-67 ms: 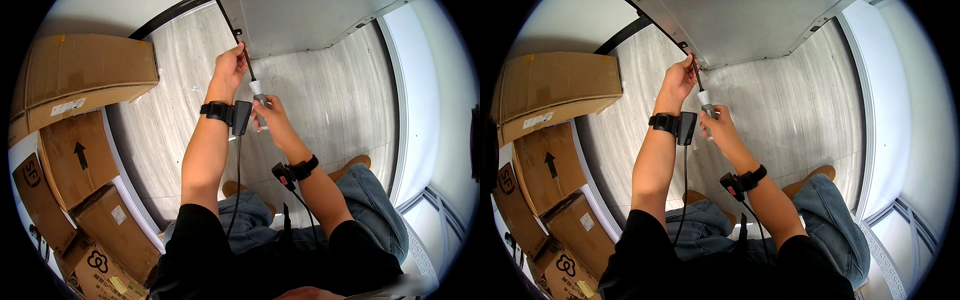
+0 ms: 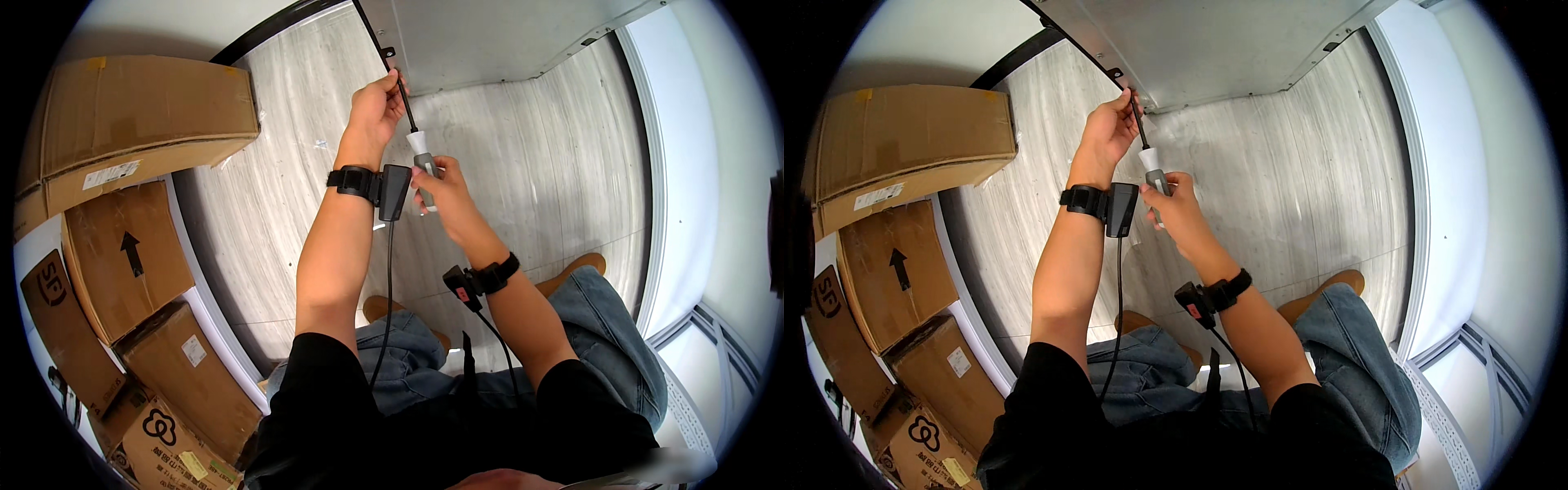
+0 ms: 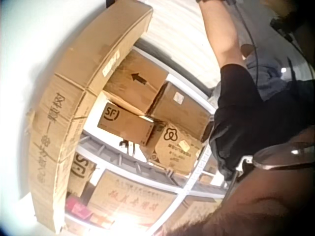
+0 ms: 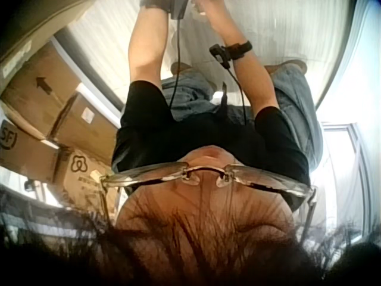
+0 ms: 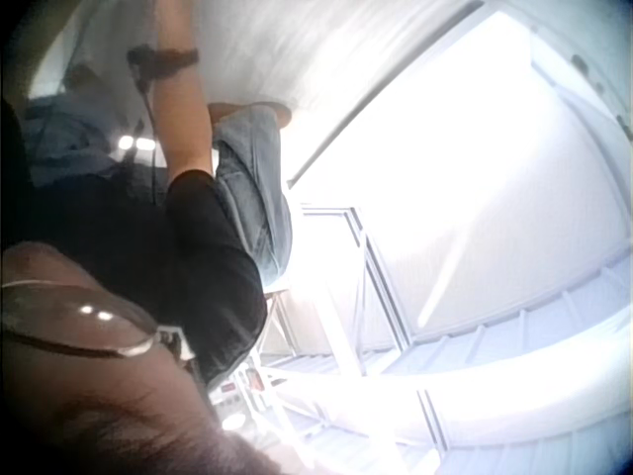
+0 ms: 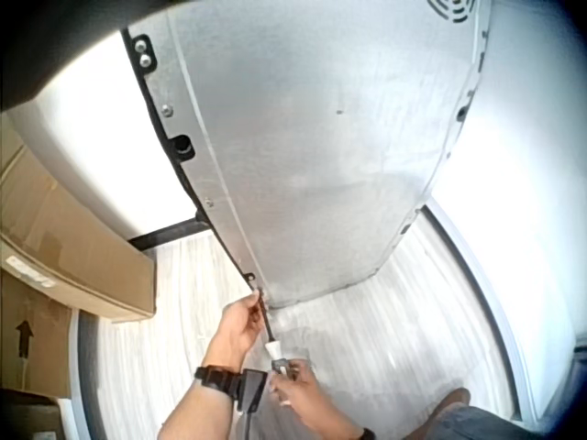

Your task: The person uses a screwdriver to tighten screws into a white metal cabinet panel. They repeatedly pick up screws and secure them into pre-drilled holes along the edges of the panel.

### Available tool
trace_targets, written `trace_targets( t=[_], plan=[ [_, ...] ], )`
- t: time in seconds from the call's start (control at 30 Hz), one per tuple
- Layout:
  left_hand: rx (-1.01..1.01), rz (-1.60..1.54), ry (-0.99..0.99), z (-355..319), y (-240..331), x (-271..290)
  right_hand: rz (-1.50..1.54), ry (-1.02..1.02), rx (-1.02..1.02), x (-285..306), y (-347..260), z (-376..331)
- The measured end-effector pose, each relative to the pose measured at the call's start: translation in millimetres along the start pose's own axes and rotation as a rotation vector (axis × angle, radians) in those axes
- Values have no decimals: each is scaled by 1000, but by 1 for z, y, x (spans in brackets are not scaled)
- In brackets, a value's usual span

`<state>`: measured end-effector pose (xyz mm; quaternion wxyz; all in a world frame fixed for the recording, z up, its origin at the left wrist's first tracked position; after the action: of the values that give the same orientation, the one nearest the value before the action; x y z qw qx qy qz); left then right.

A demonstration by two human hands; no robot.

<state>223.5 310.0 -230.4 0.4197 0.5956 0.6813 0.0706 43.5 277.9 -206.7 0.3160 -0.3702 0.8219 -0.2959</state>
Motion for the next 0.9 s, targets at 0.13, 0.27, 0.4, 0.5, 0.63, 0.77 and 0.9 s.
trace_targets(
  t=[0.13,0.27,0.4,0.5,0.63,0.77,0.9],
  plan=[
    [43,8,-49,0,0,0,80,50,-6,2,9,2],
    [29,17,-52,1,0,2,243,-44,-129,0,7,0],
    [23,19,-40,3,-1,2,232,47,-123,1,7,-3],
    [26,27,-42,2,0,1,207,53,-115,1,14,1],
    [24,35,-37,0,1,0,382,-70,-154,1,16,4],
    [36,33,-22,-1,1,1,256,-31,-109,-3,12,1],
    [52,55,-14,-1,2,1,448,-72,-165,-1,18,4]
  ],
)
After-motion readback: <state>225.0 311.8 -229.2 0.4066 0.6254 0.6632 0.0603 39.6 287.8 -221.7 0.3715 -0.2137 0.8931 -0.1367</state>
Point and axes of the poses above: each hand's wrist, its own z-axis towards the middle knuckle, its own x-axis out of the back of the hand, y = z × x, the point moved 5 cm from there along z, towards the middle knuckle, and after that the axes turned 2 degrees about -y, right-handed, at the moved point
